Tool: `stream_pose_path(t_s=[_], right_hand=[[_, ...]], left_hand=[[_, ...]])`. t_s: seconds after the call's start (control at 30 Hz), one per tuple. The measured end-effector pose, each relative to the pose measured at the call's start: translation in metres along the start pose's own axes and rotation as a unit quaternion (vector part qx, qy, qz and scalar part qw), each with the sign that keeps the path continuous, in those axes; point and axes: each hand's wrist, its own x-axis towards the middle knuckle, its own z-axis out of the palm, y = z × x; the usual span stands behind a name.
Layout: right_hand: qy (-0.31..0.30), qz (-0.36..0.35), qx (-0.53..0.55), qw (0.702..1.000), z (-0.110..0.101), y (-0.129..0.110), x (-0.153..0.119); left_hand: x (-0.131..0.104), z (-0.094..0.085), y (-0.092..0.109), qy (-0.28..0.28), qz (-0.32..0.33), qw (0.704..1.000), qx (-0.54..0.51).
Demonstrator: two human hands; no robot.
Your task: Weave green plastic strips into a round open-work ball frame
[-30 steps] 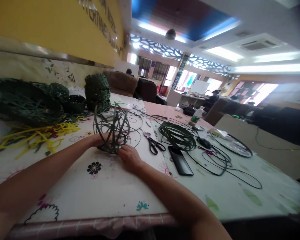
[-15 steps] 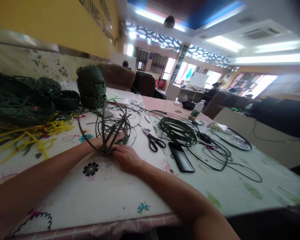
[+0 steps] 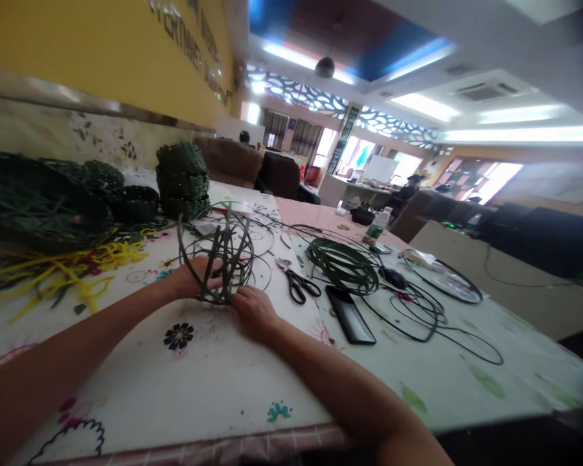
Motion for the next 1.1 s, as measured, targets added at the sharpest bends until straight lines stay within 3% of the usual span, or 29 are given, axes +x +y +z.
stream_pose_path(t_s=[0.07, 0.17, 0.23, 0.4, 0.53, 0.7, 0.87, 1.1], right_hand=[[0.015, 0.017, 0.017, 1.0, -0.001, 0.001, 0.0], [0.058, 0.053, 0.058, 0.995, -0.002, 0.004, 0.001], [0.085, 0.072, 0.084, 0.99, -0.001, 0.008, 0.002], [0.117, 0.072, 0.122, 0.983, -0.002, 0.016, 0.001], [0.152, 0.095, 0.151, 0.972, -0.006, 0.018, 0.001], [0.195, 0.124, 0.208, 0.95, -0.016, 0.016, 0.005], [0.223, 0.135, 0.231, 0.937, -0.029, 0.011, 0.012], [0.195, 0.095, 0.182, 0.959, -0.043, 0.011, 0.016]], left_hand=[[-0.016, -0.015, 0.0, 0.018, -0.016, 0.999, -0.043], [-0.038, -0.026, -0.005, 0.19, -0.081, 0.975, -0.079], [-0.048, -0.022, -0.012, 0.256, -0.089, 0.961, -0.056], [-0.053, 0.002, -0.032, 0.183, 0.023, 0.983, -0.004], [-0.051, 0.007, -0.041, 0.128, 0.07, 0.988, 0.054], [-0.051, 0.003, -0.041, 0.167, 0.139, 0.972, 0.091], [-0.05, 0.0, -0.03, 0.215, 0.12, 0.966, 0.077], [-0.05, -0.005, -0.017, 0.235, 0.056, 0.97, 0.017]])
